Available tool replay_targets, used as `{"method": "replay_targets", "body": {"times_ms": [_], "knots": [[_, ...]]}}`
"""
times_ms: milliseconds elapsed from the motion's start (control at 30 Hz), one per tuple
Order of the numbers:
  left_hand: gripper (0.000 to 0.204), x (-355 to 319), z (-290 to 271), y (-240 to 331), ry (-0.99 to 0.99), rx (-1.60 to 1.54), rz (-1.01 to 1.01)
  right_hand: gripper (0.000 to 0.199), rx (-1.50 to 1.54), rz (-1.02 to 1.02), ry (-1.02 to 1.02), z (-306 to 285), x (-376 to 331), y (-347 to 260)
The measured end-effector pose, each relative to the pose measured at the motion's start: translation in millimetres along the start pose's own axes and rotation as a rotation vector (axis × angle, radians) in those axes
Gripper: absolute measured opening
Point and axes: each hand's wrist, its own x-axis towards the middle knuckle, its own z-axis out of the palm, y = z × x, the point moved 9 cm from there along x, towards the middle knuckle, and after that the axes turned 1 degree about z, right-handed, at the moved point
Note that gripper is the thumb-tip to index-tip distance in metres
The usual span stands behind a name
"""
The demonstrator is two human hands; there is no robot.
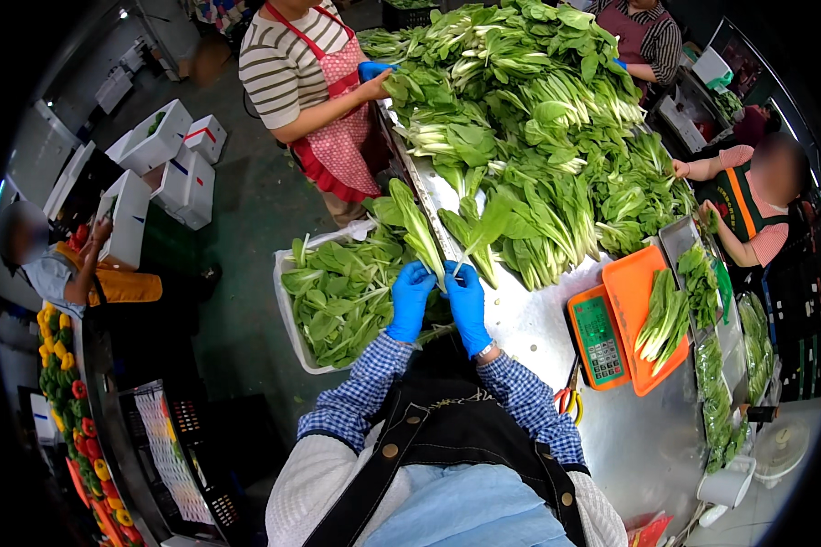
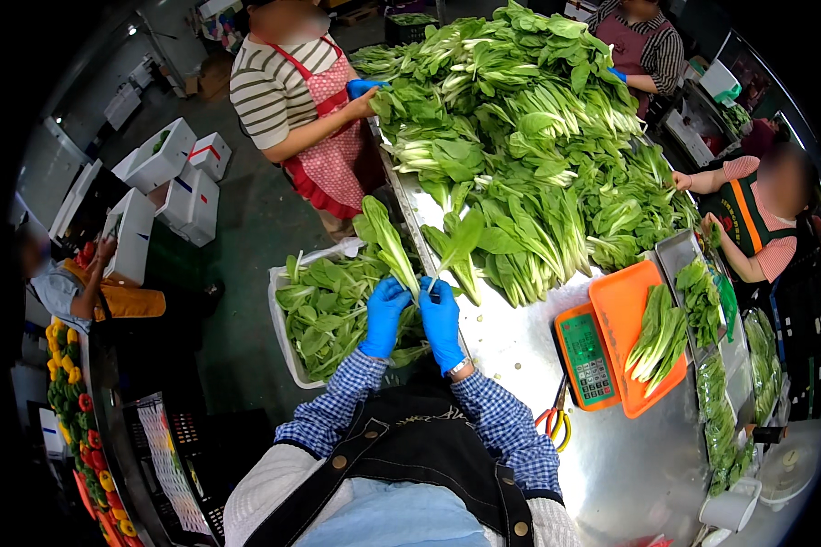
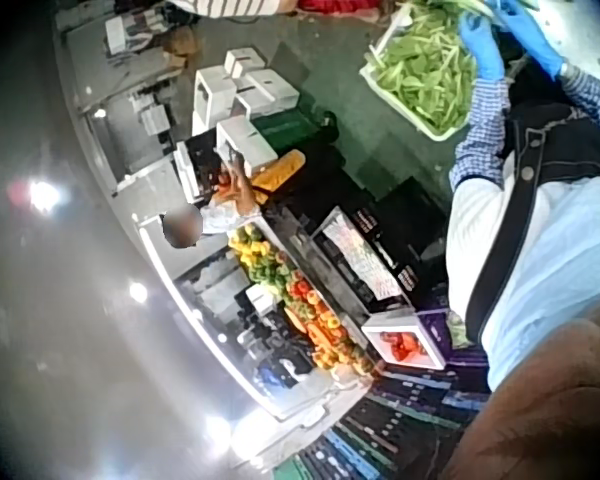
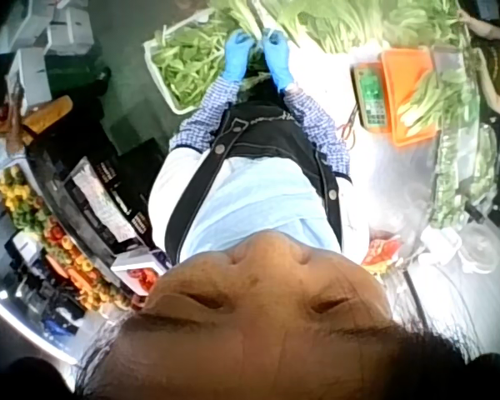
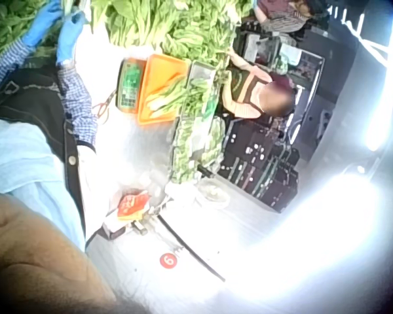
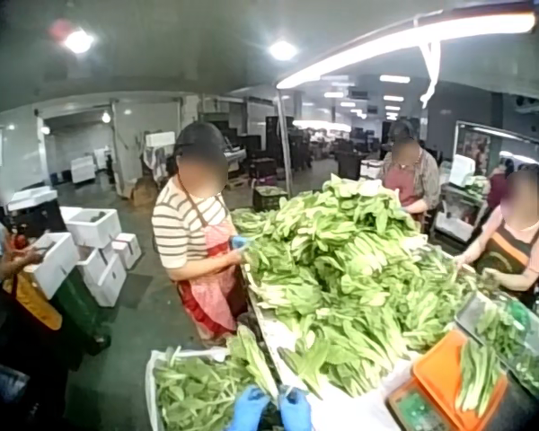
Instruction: The person puts leafy greens into a plastic bag, seals the bag, and then picks up another bunch of greens to trim the roots with a knife before placing them in a bin.
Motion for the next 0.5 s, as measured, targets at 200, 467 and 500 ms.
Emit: {"method": "replay_targets", "body": {"times_ms": [200, 467, 500], "knots": [[0.028, 3, -5, 9, 0.071, 0.025, 0.01, 0.03, 0.061, 0.203, -0.144, 13, 3, 15], [0.016, -12, 0, 21, 0.06, -0.219, 0.061, 0.028, 0.34, 0.103, -0.214, 10, 22, 14], [0.019, -3, -3, 10, -0.001, -0.196, 0.113, 0.028, 0.359, 0.09, -0.215, 5, 31, 24]]}}
